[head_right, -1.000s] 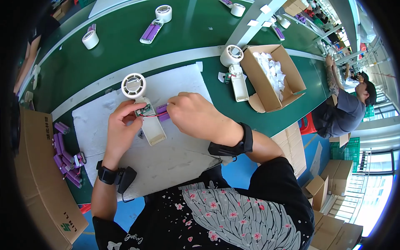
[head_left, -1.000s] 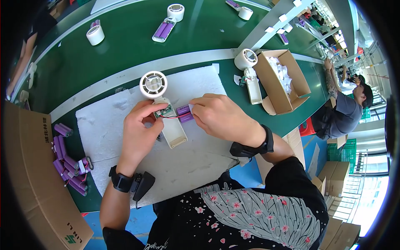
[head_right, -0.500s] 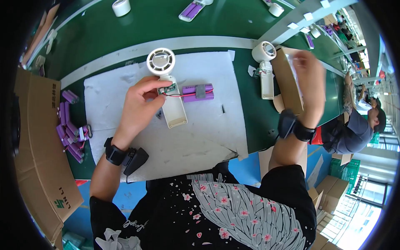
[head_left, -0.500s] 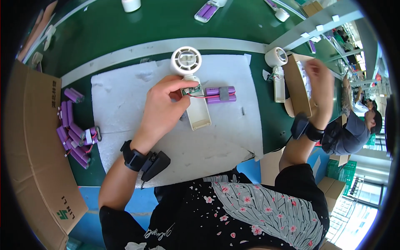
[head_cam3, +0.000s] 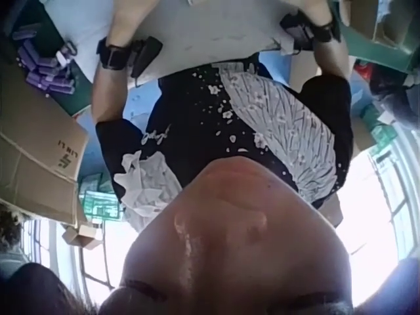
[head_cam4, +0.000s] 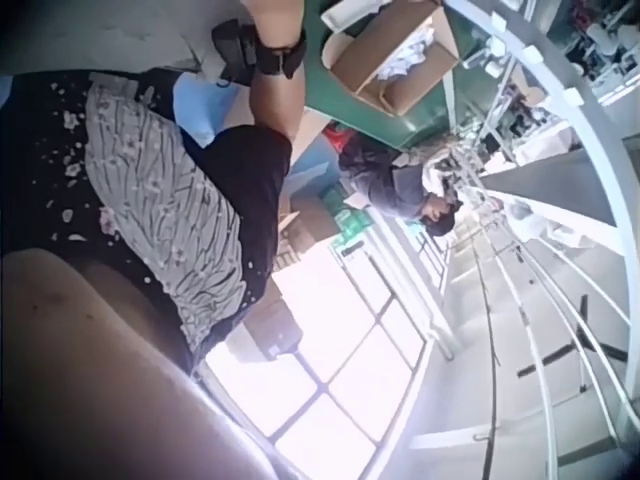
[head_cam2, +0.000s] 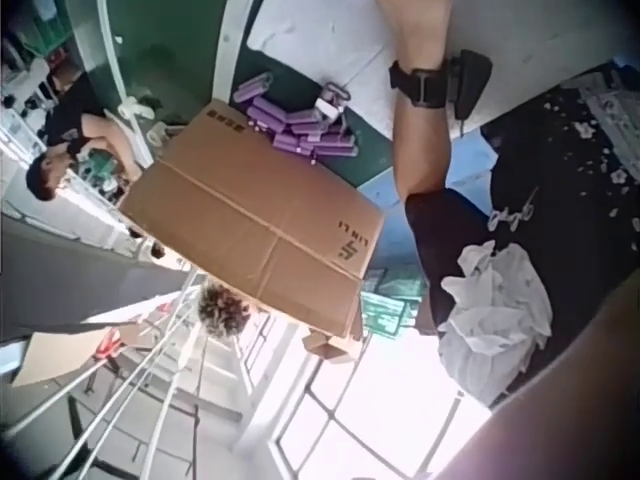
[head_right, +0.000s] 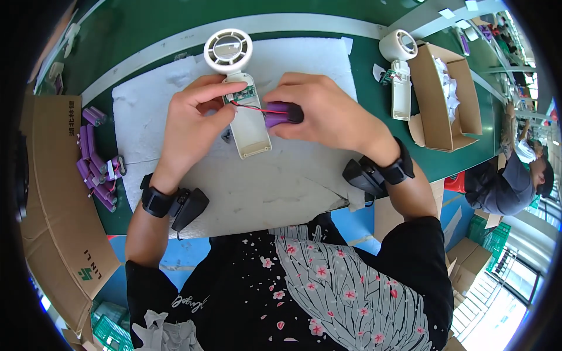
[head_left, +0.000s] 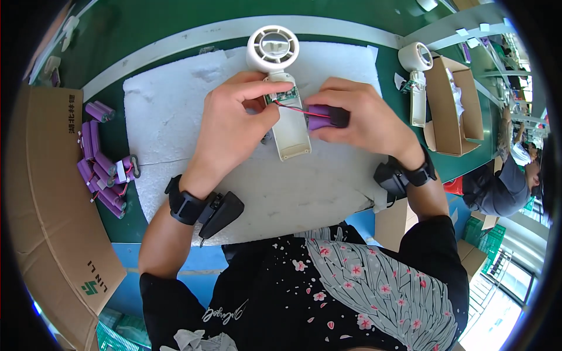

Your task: Assemble a portable fan by inserting rechargeable batteries and connecting the internal circuit board to the housing.

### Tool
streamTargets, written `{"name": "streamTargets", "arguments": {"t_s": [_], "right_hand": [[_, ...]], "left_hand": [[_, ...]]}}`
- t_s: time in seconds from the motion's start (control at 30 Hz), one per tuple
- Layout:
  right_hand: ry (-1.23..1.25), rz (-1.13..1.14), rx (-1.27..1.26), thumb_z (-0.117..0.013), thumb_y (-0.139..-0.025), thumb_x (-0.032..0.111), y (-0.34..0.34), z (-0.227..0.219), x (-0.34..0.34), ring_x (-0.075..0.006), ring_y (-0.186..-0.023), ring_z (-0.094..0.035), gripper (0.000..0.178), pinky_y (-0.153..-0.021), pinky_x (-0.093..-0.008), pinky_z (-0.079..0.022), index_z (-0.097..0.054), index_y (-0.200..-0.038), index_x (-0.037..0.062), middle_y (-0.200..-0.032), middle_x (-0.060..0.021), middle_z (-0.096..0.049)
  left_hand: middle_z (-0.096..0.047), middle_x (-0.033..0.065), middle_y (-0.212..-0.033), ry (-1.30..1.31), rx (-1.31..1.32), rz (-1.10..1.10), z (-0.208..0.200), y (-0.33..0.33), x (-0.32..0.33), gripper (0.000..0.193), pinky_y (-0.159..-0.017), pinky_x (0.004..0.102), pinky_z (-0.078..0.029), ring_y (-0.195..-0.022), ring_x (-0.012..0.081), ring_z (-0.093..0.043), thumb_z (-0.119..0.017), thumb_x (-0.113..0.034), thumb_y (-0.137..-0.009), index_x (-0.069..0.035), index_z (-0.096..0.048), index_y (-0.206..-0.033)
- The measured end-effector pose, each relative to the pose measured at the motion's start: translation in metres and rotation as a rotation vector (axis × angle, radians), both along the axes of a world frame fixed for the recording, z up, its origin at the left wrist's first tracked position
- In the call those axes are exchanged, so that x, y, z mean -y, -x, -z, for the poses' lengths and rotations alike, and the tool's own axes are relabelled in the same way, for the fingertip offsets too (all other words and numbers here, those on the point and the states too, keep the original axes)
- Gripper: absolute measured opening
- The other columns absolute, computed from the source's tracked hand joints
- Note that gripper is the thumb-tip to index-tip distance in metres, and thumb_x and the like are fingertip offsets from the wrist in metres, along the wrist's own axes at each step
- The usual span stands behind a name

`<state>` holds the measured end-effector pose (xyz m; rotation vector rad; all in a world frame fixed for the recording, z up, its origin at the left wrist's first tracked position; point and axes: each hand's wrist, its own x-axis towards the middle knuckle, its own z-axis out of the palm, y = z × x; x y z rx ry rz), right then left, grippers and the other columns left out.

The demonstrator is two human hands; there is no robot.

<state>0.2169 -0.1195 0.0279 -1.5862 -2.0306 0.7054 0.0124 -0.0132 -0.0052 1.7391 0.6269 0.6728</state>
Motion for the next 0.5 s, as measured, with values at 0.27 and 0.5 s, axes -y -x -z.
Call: {"name": "streamTargets", "arguments": {"t_s": [0.27, 0.5], "right_hand": [[0.648, 0.107, -0.729, -0.068, -0.081, 0.002, -0.003, -0.015, 0.002, -0.0199, -0.079, -0.067, 0.060, -0.068, -0.0320, -0.056, -0.045, -0.137, 0.0043, -0.108, -0.0140, -0.060], [0.651, -0.084, -1.305, -0.072, -0.070, 0.000, 0.000, -0.010, 0.011, -0.0256, -0.094, -0.067, 0.082, -0.078, -0.0351, -0.058, -0.035, -0.143, 0.0003, -0.114, -0.0150, -0.057]], "left_hand": [[-0.066, 0.0112, -0.106, -0.045, -0.057, 0.030, -0.003, 0.005, -0.004, 0.036, -0.070, 0.0253, -0.053, -0.074, 0.0148, -0.064, -0.067, 0.002, -0.076, -0.010, -0.073, -0.109], [-0.068, 0.0128, -0.100, -0.204, -0.085, 0.022, -0.004, 0.005, -0.003, 0.031, -0.066, 0.0275, -0.054, -0.070, 0.0180, -0.066, -0.075, -0.005, -0.076, -0.009, -0.073, -0.107]]}}
